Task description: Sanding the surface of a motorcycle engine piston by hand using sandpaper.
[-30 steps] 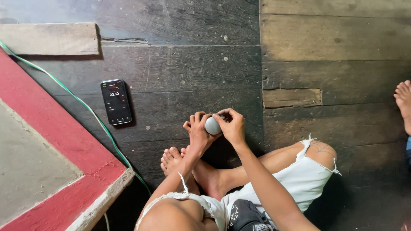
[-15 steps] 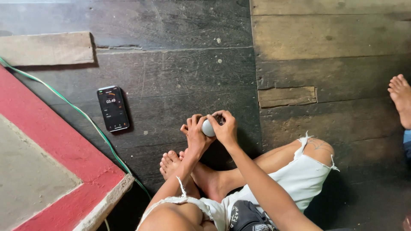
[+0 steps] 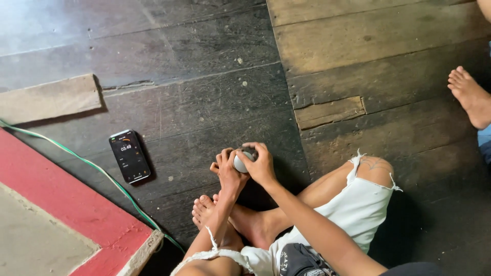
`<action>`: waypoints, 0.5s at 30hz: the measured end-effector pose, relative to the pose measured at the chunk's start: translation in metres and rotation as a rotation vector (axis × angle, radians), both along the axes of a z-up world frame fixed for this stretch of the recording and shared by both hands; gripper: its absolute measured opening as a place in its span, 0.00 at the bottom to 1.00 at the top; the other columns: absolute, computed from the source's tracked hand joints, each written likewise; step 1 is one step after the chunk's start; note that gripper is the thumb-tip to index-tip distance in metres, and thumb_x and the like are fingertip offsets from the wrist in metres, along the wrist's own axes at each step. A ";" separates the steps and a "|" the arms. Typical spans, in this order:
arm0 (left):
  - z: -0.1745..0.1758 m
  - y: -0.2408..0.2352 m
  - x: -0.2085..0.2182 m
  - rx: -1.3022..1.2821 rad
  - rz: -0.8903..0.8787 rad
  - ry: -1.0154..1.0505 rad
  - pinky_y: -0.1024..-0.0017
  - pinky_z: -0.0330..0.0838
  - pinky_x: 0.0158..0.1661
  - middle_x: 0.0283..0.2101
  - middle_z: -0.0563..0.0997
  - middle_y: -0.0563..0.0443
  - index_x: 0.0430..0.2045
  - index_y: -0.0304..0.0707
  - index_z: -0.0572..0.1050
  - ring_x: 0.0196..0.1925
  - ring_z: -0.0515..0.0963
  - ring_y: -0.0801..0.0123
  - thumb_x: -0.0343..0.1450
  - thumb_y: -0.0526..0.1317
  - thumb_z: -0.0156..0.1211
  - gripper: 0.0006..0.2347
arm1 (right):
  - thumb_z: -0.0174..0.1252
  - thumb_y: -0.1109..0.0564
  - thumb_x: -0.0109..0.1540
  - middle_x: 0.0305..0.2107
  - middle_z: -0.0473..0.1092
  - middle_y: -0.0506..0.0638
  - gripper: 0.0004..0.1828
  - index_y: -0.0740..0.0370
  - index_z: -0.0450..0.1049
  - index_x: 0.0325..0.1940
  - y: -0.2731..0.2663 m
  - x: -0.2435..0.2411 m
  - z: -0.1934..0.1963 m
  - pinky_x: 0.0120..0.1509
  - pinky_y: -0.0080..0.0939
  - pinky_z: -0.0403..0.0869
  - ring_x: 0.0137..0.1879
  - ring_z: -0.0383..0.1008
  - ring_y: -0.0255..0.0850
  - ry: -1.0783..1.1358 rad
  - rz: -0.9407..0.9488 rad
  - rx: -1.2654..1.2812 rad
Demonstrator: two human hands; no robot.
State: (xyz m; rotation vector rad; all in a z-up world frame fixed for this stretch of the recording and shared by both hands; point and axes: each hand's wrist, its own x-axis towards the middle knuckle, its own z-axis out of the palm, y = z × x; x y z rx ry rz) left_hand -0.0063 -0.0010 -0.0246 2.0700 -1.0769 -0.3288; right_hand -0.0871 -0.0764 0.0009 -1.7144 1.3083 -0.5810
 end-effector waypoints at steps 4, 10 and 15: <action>0.009 -0.001 0.000 0.004 0.008 0.011 0.59 0.49 0.47 0.45 0.70 0.61 0.42 0.57 0.76 0.49 0.68 0.66 0.54 0.42 0.65 0.21 | 0.74 0.45 0.54 0.41 0.76 0.50 0.19 0.50 0.82 0.47 0.013 -0.017 0.002 0.53 0.44 0.78 0.50 0.80 0.48 -0.004 0.003 0.023; 0.001 -0.001 -0.001 0.002 0.004 0.025 0.58 0.48 0.46 0.45 0.70 0.59 0.43 0.55 0.75 0.49 0.67 0.63 0.55 0.41 0.64 0.21 | 0.73 0.45 0.55 0.45 0.77 0.45 0.17 0.45 0.83 0.47 0.006 -0.007 -0.004 0.56 0.44 0.79 0.52 0.79 0.46 -0.009 0.021 0.090; -0.002 0.000 0.001 0.001 -0.008 0.023 0.58 0.49 0.46 0.45 0.69 0.61 0.44 0.56 0.75 0.49 0.67 0.64 0.55 0.39 0.63 0.21 | 0.70 0.43 0.59 0.43 0.77 0.43 0.14 0.44 0.83 0.47 0.012 -0.004 -0.003 0.58 0.42 0.77 0.54 0.79 0.42 -0.033 0.019 0.031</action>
